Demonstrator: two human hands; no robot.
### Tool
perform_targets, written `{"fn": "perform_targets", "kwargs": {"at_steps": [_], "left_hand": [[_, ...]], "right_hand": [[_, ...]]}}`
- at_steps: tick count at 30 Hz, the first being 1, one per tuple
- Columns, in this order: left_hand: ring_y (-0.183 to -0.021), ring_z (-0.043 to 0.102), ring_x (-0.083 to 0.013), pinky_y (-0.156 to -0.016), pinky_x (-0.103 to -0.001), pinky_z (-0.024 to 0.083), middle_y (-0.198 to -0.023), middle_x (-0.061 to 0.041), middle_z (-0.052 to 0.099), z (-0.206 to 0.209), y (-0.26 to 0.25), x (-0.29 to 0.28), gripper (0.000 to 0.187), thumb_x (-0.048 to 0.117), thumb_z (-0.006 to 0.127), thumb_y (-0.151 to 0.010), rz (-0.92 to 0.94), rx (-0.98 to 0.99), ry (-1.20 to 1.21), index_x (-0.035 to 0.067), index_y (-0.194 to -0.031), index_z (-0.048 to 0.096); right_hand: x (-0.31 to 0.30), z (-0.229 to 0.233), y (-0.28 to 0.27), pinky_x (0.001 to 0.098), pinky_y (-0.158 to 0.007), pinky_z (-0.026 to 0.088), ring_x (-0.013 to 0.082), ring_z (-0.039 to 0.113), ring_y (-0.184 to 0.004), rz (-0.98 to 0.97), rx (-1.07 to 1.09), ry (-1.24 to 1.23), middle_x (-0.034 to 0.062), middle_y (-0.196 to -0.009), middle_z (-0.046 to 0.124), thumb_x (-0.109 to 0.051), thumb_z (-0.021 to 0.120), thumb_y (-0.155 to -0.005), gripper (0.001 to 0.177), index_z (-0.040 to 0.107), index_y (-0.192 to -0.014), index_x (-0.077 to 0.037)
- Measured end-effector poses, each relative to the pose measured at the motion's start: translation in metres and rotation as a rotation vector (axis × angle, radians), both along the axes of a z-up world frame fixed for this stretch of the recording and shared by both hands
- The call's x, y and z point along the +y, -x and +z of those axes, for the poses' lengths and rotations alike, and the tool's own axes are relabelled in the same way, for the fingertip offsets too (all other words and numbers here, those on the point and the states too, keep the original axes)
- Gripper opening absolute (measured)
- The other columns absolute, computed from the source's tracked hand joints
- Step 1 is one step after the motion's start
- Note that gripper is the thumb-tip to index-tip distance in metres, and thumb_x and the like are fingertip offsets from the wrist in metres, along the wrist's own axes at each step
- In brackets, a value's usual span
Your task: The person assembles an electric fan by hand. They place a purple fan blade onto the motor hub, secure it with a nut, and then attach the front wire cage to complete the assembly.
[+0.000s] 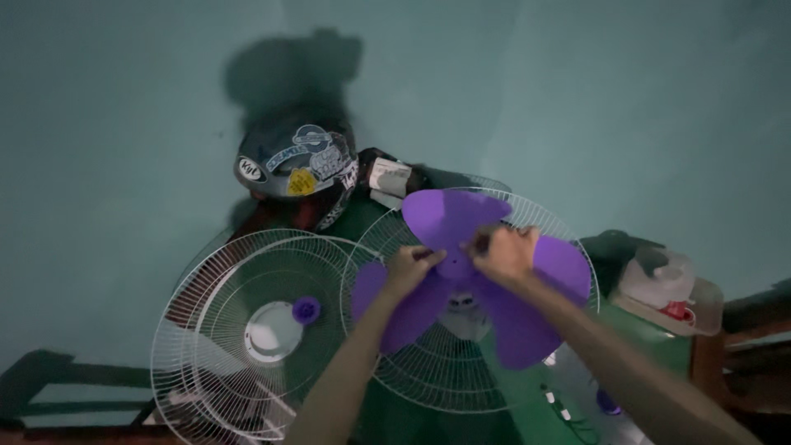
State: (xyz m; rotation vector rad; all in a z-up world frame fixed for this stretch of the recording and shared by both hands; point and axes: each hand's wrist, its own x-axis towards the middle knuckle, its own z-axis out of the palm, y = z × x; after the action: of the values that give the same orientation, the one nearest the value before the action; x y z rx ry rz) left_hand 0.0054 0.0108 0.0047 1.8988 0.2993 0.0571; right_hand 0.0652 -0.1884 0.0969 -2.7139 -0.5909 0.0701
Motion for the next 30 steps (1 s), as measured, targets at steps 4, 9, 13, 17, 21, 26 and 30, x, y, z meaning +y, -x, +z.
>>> {"fn": "perform_targets", "kwargs": {"at_steps": [4, 9, 13, 17, 21, 26, 30], "left_hand": [[-0.091, 0.077, -0.0253, -0.084, -0.037, 0.057, -0.102, -0.010, 0.080, 0.007, 0.005, -0.011, 0.053, 0.054, 0.073, -0.082, 0.053, 0.011, -0.055, 0.008, -0.109, 0.079], [-0.092, 0.073, -0.0297, -0.086, -0.043, 0.053, -0.098, -0.011, 0.077, 0.025, 0.032, -0.041, 0.050, 0.055, 0.066, -0.089, 0.282, 0.111, -0.150, 0.008, -0.100, 0.078], [-0.096, 0.071, -0.0322, -0.089, -0.044, 0.052, -0.100, -0.011, 0.075, 0.036, 0.047, -0.061, 0.050, 0.056, 0.063, -0.089, 0.444, 0.114, -0.139, 0.009, -0.103, 0.076], [-0.101, 0.069, -0.0325, -0.093, -0.048, 0.045, -0.104, -0.011, 0.074, 0.034, 0.049, -0.067, 0.051, 0.056, 0.058, -0.094, 0.425, 0.205, -0.139, 0.009, -0.105, 0.075], [-0.100, 0.071, -0.0287, -0.093, -0.042, 0.050, -0.106, -0.010, 0.075, 0.023, 0.029, -0.034, 0.052, 0.055, 0.061, -0.091, 0.226, 0.145, -0.054, 0.009, -0.111, 0.076], [-0.092, 0.075, -0.0228, -0.087, -0.036, 0.055, -0.104, -0.009, 0.078, 0.007, 0.003, 0.002, 0.056, 0.054, 0.072, -0.085, -0.029, 0.075, 0.029, 0.009, -0.117, 0.076], [-0.088, 0.075, -0.0234, -0.084, -0.035, 0.055, -0.100, -0.010, 0.080, 0.003, 0.000, 0.002, 0.052, 0.051, 0.074, -0.082, -0.017, 0.057, 0.041, 0.011, -0.114, 0.078]], "right_hand": [[-0.003, -0.006, 0.002, 0.0432, -0.097, 0.031, 0.0189, 0.066, -0.089, -0.006, -0.111, 0.039, 0.0014, -0.087, 0.076, -0.051, 0.076, -0.081, 0.031, 0.080, -0.091, -0.021], [0.001, -0.010, -0.043, 0.0415, -0.095, 0.032, 0.0185, 0.067, -0.090, 0.226, 0.042, 0.034, 0.0014, -0.090, 0.076, -0.051, 0.080, -0.075, 0.034, 0.079, -0.089, -0.019], [0.007, -0.012, -0.067, 0.0389, -0.094, 0.037, 0.0176, 0.068, -0.092, 0.409, 0.158, -0.027, 0.0017, -0.091, 0.078, -0.051, 0.081, -0.072, 0.034, 0.080, -0.087, -0.020], [0.016, -0.007, -0.067, 0.0395, -0.096, 0.037, 0.0162, 0.067, -0.090, 0.396, 0.241, 0.060, 0.0011, -0.091, 0.080, -0.053, 0.079, -0.074, 0.034, 0.081, -0.089, -0.022], [0.019, 0.003, -0.045, 0.0411, -0.092, 0.035, 0.0192, 0.064, -0.088, 0.217, 0.120, 0.127, -0.0009, -0.101, 0.074, -0.064, 0.081, -0.076, 0.044, 0.079, -0.097, -0.025], [0.009, 0.005, 0.005, 0.0444, -0.102, 0.030, 0.0181, 0.066, -0.088, -0.044, -0.006, 0.063, 0.0001, -0.091, 0.079, -0.049, 0.073, -0.084, 0.030, 0.080, -0.096, -0.022], [0.008, -0.001, 0.010, 0.0452, -0.095, 0.033, 0.0213, 0.064, -0.087, -0.086, -0.154, 0.018, 0.0016, -0.088, 0.076, -0.051, 0.076, -0.081, 0.032, 0.079, -0.089, -0.020]]}}
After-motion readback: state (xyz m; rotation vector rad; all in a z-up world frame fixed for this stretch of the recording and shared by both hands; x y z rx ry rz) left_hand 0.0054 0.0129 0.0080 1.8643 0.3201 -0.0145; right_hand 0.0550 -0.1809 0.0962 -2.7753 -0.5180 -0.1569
